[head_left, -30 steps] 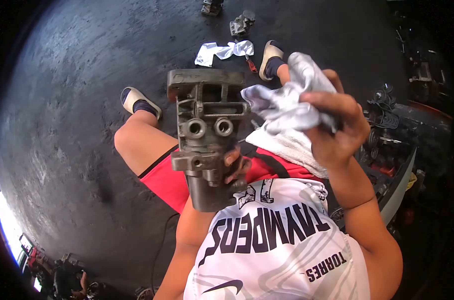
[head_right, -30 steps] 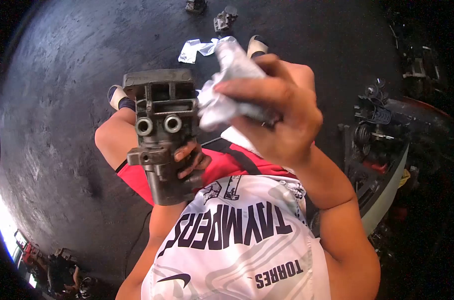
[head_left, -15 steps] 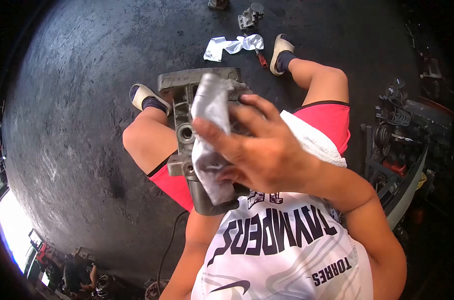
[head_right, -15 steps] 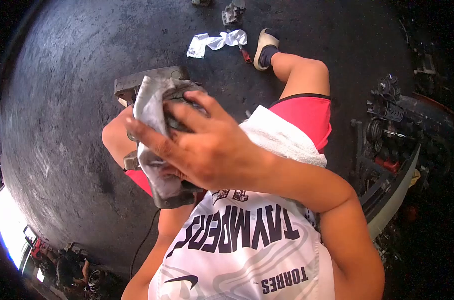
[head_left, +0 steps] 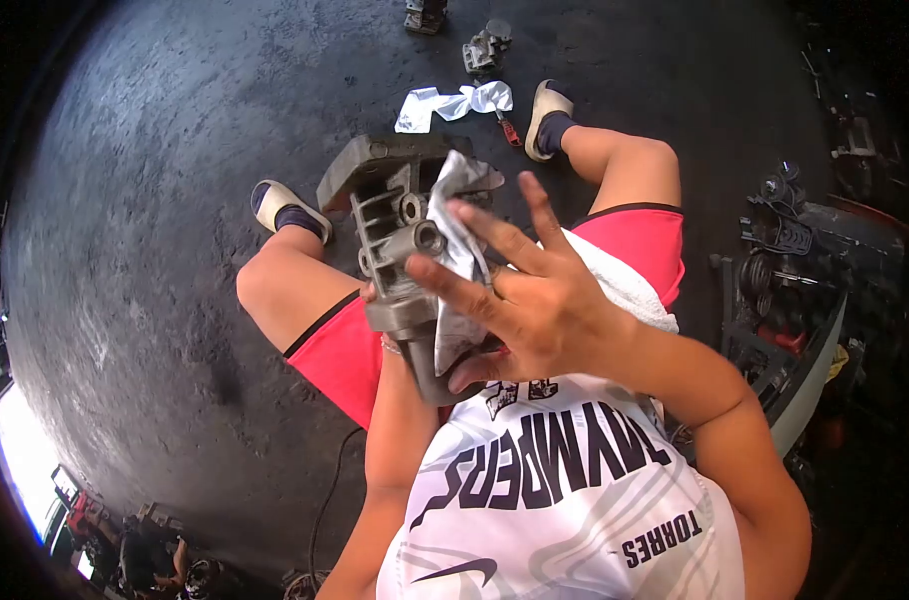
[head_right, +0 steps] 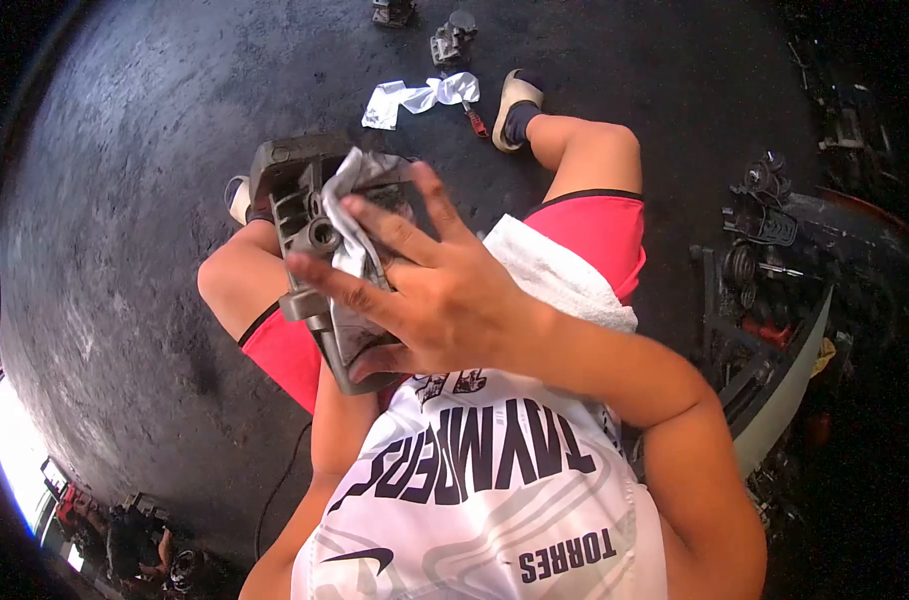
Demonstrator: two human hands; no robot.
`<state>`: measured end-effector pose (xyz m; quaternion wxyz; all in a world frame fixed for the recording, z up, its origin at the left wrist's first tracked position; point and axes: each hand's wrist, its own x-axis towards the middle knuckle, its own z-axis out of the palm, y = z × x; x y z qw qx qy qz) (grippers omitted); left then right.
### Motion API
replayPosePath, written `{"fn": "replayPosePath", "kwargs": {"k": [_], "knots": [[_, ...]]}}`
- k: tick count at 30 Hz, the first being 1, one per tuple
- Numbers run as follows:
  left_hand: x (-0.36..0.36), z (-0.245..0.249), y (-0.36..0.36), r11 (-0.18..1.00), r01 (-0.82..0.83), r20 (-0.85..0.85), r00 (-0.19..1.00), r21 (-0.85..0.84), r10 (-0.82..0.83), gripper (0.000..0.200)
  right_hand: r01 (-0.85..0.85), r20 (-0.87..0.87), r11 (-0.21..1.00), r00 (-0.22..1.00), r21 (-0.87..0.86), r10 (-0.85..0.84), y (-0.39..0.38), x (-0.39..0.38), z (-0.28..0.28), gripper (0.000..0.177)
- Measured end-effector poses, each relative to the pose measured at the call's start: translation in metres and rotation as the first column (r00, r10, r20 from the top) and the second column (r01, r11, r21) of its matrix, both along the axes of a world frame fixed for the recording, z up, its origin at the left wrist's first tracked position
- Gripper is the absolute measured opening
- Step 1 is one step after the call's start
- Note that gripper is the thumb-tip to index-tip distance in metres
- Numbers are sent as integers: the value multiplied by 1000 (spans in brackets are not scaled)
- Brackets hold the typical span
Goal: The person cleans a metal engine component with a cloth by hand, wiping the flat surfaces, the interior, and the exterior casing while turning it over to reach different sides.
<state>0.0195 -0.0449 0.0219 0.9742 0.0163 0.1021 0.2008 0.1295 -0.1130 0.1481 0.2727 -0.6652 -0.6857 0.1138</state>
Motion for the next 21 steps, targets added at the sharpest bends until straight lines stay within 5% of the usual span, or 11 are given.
{"fn": "replayPosePath", "kwargs": {"k": [6,10,12,13,14,17,19,20,21], "knots": [[-3,0,5,994,105,89,991,7,-105,54,-291,179,940,949,177,260,-11,29,-16,57],[-7,6,4,993,116,145,983,-15,-113,56,-64,-174,993,981,101,81,-15,41,-7,56],[-11,11,2,990,129,257,960,-53,-111,56,268,-647,959,747,88,-149,-17,38,-13,38],[-11,13,0,988,139,312,944,-74,-109,57,336,-746,940,640,55,-185,-15,37,-8,22],[-11,16,-4,982,133,390,918,-135,-71,58,332,-902,935,432,127,-31,-8,37,-16,17],[-14,30,-6,974,100,257,965,-203,-46,56,314,-929,924,357,218,98,-2,47,-16,14],[-14,32,-10,967,50,126,992,-248,-19,54,382,-841,851,528,359,117,3,55,-23,13],[-14,26,-9,960,63,204,979,-273,-6,51,442,-800,817,599,371,39,9,69,-45,14],[-16,25,-6,956,75,242,970,-285,-4,49,567,-896,814,417,122,-156,15,78,-77,15]]}}
